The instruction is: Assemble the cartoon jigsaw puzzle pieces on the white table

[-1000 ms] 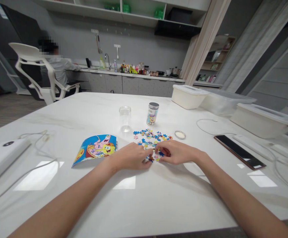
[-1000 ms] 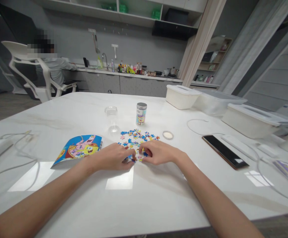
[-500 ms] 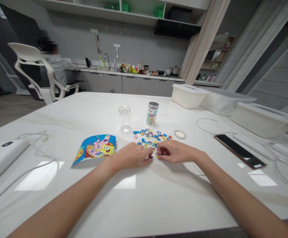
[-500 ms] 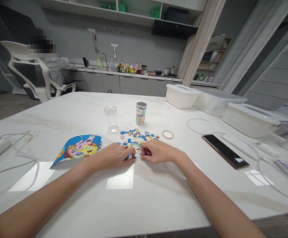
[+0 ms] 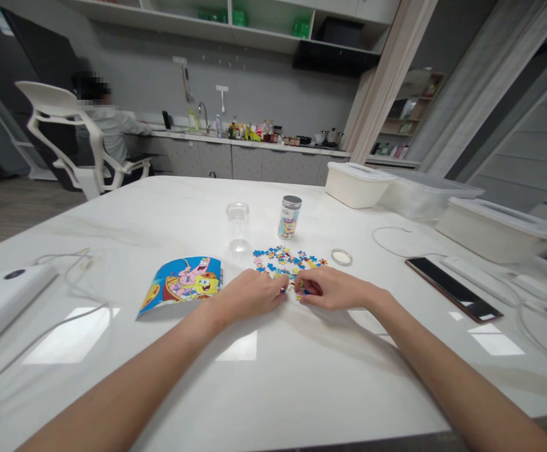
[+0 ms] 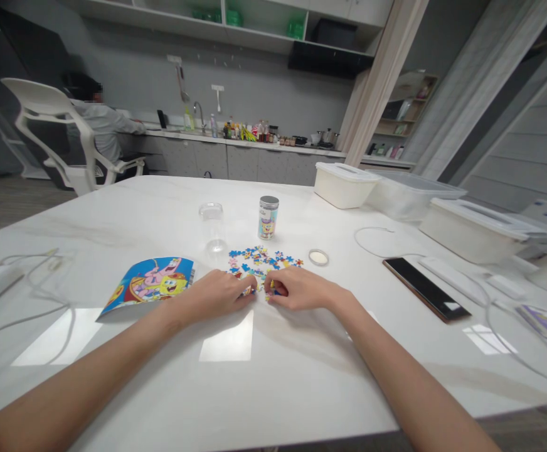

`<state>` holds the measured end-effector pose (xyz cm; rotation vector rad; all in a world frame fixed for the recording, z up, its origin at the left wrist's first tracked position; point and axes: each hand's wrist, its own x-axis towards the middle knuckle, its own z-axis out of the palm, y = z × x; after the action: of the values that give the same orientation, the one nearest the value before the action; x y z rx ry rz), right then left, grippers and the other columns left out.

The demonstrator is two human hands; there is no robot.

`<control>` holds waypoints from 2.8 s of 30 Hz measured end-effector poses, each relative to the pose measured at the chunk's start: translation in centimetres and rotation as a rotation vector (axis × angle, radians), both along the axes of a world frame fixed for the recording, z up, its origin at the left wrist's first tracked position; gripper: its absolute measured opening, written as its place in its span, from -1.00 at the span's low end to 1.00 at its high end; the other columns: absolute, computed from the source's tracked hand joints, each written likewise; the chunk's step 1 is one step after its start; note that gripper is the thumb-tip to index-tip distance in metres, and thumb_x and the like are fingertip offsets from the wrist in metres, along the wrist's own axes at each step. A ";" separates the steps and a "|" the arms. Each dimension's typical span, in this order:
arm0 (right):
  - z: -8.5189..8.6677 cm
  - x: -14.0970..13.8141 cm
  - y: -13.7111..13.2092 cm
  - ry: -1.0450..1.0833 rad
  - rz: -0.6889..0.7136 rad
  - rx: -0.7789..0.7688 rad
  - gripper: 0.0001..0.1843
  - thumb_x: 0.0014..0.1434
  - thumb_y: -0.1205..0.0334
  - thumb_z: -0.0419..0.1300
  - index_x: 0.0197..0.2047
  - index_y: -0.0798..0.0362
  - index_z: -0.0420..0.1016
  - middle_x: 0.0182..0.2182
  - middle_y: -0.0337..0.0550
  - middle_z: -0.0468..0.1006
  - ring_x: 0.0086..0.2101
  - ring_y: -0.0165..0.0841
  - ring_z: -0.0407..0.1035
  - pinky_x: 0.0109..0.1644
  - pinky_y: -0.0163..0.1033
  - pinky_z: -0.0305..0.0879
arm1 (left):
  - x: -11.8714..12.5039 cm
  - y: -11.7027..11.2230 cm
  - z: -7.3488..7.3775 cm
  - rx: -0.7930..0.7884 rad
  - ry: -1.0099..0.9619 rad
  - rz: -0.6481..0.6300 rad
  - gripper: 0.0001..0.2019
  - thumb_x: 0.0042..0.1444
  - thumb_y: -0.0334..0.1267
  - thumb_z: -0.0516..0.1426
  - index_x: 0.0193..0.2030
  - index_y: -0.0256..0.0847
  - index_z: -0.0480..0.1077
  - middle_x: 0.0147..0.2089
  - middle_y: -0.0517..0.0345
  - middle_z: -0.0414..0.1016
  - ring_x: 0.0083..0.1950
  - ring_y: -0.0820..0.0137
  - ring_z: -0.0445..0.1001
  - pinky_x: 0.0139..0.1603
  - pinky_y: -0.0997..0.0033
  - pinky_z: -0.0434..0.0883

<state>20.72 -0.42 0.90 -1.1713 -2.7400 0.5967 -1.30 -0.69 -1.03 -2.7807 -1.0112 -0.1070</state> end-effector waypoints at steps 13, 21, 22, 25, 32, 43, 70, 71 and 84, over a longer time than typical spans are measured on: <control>0.0 0.1 0.0 0.024 0.003 -0.008 -0.87 0.07 0.25 0.22 -0.28 0.08 0.41 -0.52 -0.28 0.40 -0.49 -0.44 0.24 -0.36 -0.32 0.13 | -3.8 1.5 4.1 -0.070 0.146 0.094 -0.61 0.14 0.12 0.13 -0.13 -0.15 0.48 -0.43 0.06 0.53 -0.37 0.25 0.53 -0.41 0.41 0.26; 0.3 -0.1 -0.1 0.009 0.005 -0.016 -0.89 0.09 0.25 0.20 -0.29 0.08 0.43 -0.52 -0.28 0.40 -0.51 -0.46 0.23 -0.37 -0.32 0.12 | -3.1 1.5 2.8 -0.128 0.098 0.106 -0.68 0.18 0.02 0.13 -0.05 -0.09 0.50 -0.33 0.04 0.58 -0.32 0.26 0.55 -0.37 0.42 0.30; 0.2 -0.1 -0.1 0.010 0.006 -0.013 -0.89 0.09 0.25 0.20 -0.28 0.08 0.43 -0.52 -0.29 0.40 -0.51 -0.46 0.23 -0.37 -0.32 0.12 | -2.8 1.5 2.4 -0.116 0.083 0.114 -0.67 0.19 0.03 0.12 -0.03 -0.09 0.48 -0.32 0.03 0.58 -0.31 0.26 0.55 -0.36 0.42 0.31; 0.0 0.0 0.0 0.019 0.018 -0.008 -0.89 0.09 0.25 0.20 -0.28 0.08 0.43 -0.53 -0.30 0.39 -0.51 -0.46 0.23 -0.36 -0.33 0.12 | -2.1 1.3 1.6 -0.074 0.051 0.140 -0.62 0.25 0.04 0.05 0.02 -0.14 0.45 -0.33 0.01 0.58 -0.29 0.24 0.55 -0.33 0.40 0.33; -0.1 0.1 0.0 0.011 0.004 -0.015 -0.87 0.10 0.22 0.20 -0.27 0.09 0.44 -0.52 -0.28 0.41 -0.50 -0.45 0.25 -0.36 -0.33 0.14 | -4.5 2.4 4.2 -0.187 0.078 0.174 -0.65 0.21 0.02 0.08 0.07 0.02 0.45 -0.23 0.05 0.59 -0.21 0.25 0.55 -0.26 0.41 0.32; -0.2 0.0 0.0 0.016 0.013 -0.001 -0.88 0.10 0.23 0.21 -0.27 0.07 0.43 -0.52 -0.28 0.40 -0.49 -0.45 0.25 -0.35 -0.32 0.14 | -3.3 2.1 2.3 -0.255 0.022 0.228 -0.65 0.20 0.00 0.09 0.08 0.02 0.44 -0.24 0.08 0.58 -0.23 0.26 0.55 -0.29 0.42 0.34; -0.1 -0.1 -0.1 0.025 0.006 -0.020 -0.87 0.13 0.20 0.19 -0.27 0.06 0.39 -0.50 -0.28 0.39 -0.50 -0.46 0.21 -0.40 -0.33 0.10 | -1.2 0.7 0.7 0.002 0.117 0.244 -0.61 0.32 -0.21 -0.16 0.02 -0.30 0.42 -0.34 -0.12 0.57 -0.32 0.18 0.57 -0.39 0.31 0.39; -0.1 -0.1 -0.1 0.026 0.005 -0.021 -0.87 0.13 0.20 0.19 -0.26 0.06 0.39 -0.50 -0.28 0.39 -0.51 -0.46 0.21 -0.40 -0.33 0.10 | -1.1 0.6 0.6 0.016 0.108 0.253 -0.61 0.32 -0.20 -0.15 0.02 -0.32 0.41 -0.33 -0.13 0.57 -0.31 0.18 0.57 -0.39 0.31 0.39; 0.1 -0.3 -0.2 0.015 -0.013 -0.024 -0.86 0.13 0.18 0.19 -0.28 0.07 0.41 -0.50 -0.26 0.42 -0.51 -0.45 0.22 -0.40 -0.33 0.10 | -1.1 0.2 0.2 0.025 0.107 0.471 -0.58 0.36 -0.31 -0.20 0.19 -0.50 0.25 -0.29 -0.23 0.54 -0.27 0.14 0.59 -0.38 0.31 0.43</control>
<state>20.44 -0.59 0.99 -1.1837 -2.7178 0.6366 -2.41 -0.45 -0.83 -2.4169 -1.5818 0.0919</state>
